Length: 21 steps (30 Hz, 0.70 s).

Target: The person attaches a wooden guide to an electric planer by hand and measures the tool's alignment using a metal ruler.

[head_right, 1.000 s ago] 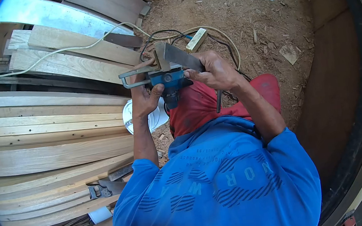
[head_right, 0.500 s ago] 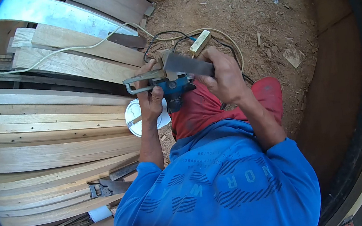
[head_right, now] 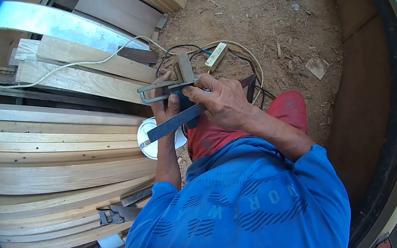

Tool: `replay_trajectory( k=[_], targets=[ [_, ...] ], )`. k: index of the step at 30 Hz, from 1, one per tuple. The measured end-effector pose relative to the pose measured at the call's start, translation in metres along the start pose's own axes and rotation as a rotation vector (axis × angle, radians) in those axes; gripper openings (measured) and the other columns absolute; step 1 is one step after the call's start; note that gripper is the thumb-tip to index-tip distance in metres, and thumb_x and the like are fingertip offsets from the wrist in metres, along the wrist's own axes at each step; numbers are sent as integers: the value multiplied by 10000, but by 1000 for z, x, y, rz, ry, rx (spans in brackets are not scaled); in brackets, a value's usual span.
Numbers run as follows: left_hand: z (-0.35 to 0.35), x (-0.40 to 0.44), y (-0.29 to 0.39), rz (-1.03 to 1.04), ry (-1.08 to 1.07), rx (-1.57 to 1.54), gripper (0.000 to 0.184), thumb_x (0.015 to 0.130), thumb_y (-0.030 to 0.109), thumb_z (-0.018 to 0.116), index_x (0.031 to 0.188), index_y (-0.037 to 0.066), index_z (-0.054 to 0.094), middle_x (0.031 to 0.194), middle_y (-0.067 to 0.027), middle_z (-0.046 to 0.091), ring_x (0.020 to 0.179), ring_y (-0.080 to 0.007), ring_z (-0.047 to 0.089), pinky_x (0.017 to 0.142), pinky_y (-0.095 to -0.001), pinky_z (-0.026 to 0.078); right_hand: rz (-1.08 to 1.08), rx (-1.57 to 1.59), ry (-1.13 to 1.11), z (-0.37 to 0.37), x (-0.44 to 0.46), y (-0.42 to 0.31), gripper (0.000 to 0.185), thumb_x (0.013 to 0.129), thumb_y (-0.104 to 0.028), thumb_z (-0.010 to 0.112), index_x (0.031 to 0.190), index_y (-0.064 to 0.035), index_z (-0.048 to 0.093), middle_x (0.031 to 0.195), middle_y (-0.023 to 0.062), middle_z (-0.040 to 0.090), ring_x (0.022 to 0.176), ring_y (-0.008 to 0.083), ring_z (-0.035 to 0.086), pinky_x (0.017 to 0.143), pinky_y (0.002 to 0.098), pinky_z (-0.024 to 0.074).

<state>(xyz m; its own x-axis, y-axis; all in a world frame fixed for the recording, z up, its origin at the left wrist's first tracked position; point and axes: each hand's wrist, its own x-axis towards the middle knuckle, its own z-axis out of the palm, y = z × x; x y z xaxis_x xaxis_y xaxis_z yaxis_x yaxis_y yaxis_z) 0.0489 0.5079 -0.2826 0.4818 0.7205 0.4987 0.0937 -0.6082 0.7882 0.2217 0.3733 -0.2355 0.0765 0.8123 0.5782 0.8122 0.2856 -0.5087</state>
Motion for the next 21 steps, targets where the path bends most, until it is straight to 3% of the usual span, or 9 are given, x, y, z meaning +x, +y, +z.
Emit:
replay_trajectory(
  k=[15,21],
  targets=[
    [-2,0,0,39,-46,44,643,1009,532,650,1447,64,620,1265,-196,583,1205,-339,533,1029,-488,452,12,0,27,5,6,-5,334,851,-185,802,1150,-80,693,945,108,656,769,320,716,600,443,561],
    [0,-7,3,-73,-10,-63,707,983,596,663,1444,62,625,1313,-205,558,1229,-345,525,1043,-494,444,-12,24,107,11,7,-6,376,810,-130,823,1153,-54,689,970,115,679,815,327,728,619,438,574]
  ],
)
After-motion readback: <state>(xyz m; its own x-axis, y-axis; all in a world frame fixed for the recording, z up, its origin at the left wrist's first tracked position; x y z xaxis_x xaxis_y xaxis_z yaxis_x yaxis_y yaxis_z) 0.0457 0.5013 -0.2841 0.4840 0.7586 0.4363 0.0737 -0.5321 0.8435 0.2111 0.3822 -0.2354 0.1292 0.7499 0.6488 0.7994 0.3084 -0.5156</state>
